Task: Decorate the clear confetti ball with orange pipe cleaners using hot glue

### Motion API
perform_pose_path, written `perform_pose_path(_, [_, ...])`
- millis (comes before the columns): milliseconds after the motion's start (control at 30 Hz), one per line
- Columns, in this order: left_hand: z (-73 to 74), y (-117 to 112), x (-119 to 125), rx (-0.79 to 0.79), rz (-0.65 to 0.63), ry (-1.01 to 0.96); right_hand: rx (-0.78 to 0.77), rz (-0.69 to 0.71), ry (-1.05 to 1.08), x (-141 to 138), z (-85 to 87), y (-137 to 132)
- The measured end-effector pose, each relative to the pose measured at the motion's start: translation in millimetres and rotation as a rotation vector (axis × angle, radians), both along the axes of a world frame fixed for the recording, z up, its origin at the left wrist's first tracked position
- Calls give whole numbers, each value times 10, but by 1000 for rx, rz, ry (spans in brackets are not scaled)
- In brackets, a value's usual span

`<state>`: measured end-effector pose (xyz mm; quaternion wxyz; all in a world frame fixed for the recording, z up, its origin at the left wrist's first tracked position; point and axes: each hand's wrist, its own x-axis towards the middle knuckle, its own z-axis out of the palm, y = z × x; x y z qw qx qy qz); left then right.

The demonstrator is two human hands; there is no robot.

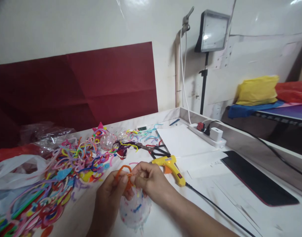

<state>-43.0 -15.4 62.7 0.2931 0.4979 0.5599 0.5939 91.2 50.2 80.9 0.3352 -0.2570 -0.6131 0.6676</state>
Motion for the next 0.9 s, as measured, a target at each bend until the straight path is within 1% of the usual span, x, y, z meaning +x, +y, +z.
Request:
perform_pose_path(167, [13,14,62,-2,95,-158,9,-54,15,9,-12,34])
perform_pose_path(233, [30,8,86,9,100,-178,18,-68,1,17,-6,39])
perform_pose_path(333, [47,0,93,13,107,-188,62,-76,-78,30,3,46])
perform_pose_path(467, [30,9,46,3,83,-151,150,-100,-158,38,-16,65])
perform_pose_path(600, [-1,28,-21,-4,-7,-33,206,-120,-162,52,-37,71])
perform_pose_path(667, [-5,30,-36,-4,-12,-10,247,-115,-180,60,-28,61])
perform_pose_path(767, [2,25,-28,-17,62,-47,328,-141,-233,66,4,32])
perform_pose_path(833, [6,21,-13,-28,99,-65,412,-188,-277,64,26,8])
perform_pose_path(900, [6,21,-1,-32,111,-66,524,-238,-323,60,41,-13])
